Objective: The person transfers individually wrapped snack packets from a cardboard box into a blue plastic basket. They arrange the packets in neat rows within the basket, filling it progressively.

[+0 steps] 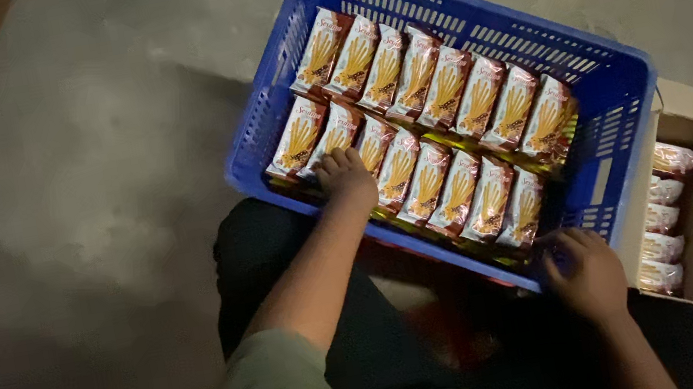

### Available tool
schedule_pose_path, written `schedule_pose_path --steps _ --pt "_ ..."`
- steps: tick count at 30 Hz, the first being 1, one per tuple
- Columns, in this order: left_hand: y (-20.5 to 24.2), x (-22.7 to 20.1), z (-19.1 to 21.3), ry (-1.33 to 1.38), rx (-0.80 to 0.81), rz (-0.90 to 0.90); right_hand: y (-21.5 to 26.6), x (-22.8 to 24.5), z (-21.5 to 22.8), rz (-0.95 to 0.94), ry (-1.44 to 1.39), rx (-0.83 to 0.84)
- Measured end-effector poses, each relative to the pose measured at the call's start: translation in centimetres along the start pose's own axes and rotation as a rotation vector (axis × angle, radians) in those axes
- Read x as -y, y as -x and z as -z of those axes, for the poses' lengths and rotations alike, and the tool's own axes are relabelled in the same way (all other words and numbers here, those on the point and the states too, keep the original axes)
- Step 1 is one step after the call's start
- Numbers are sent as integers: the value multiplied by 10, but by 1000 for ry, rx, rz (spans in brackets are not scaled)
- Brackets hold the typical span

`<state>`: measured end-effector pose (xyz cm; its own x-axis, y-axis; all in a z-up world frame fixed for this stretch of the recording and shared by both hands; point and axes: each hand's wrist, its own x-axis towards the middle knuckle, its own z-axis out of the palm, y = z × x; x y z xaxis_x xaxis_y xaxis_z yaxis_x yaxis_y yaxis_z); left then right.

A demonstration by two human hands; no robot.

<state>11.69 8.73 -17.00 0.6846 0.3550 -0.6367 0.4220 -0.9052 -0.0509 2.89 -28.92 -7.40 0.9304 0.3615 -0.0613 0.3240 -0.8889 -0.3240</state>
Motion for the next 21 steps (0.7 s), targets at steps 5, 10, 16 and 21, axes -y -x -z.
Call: schedule_pose_path --steps 5,10,16,21 --pt "17 5 4 -38 -215 -118 1 -4 -4 9 45 -21" --pt "49 10 41 -65 -83 -285 -1 9 7 -43 -12 29" --pt "61 15 74 -129 243 -161 2 -1 0 9 24 -9" --pt "61 16 68 -1 146 -185 0 10 9 -41 16 44"
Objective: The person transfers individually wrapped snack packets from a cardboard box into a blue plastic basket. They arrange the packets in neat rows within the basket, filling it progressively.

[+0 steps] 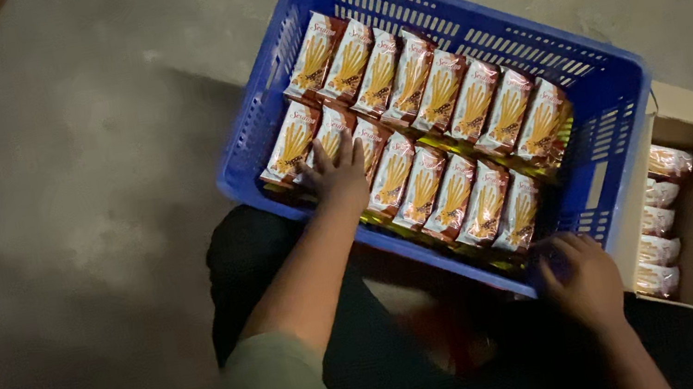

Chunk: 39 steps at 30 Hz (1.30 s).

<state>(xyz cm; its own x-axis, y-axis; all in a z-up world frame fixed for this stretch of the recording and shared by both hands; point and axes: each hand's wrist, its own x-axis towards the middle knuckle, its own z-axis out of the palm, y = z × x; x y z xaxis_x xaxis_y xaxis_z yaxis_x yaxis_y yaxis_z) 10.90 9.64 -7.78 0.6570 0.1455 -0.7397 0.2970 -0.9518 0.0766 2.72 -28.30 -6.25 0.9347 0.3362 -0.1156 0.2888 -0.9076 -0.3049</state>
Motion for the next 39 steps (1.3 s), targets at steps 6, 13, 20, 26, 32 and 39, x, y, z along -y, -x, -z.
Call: schedule_pose_path --steps 6,13,20,26,32,39 --pt "-23 2 -6 49 58 5 0 -6 -7 25 -8 -24" --pt "-13 7 -16 164 -215 -121 -1 6 2 14 -45 -74" --pt "5 -11 -53 325 -531 -543 -3 -8 -15 36 55 -104" --pt "46 -35 -73 495 -355 -597 -2 -9 -21 43 37 -82" --pt "61 -53 -67 356 -324 -483 -1 0 -10 40 -137 -111" --pt "84 -69 -38 94 -194 -167 2 -9 20 -34 -665 -405"
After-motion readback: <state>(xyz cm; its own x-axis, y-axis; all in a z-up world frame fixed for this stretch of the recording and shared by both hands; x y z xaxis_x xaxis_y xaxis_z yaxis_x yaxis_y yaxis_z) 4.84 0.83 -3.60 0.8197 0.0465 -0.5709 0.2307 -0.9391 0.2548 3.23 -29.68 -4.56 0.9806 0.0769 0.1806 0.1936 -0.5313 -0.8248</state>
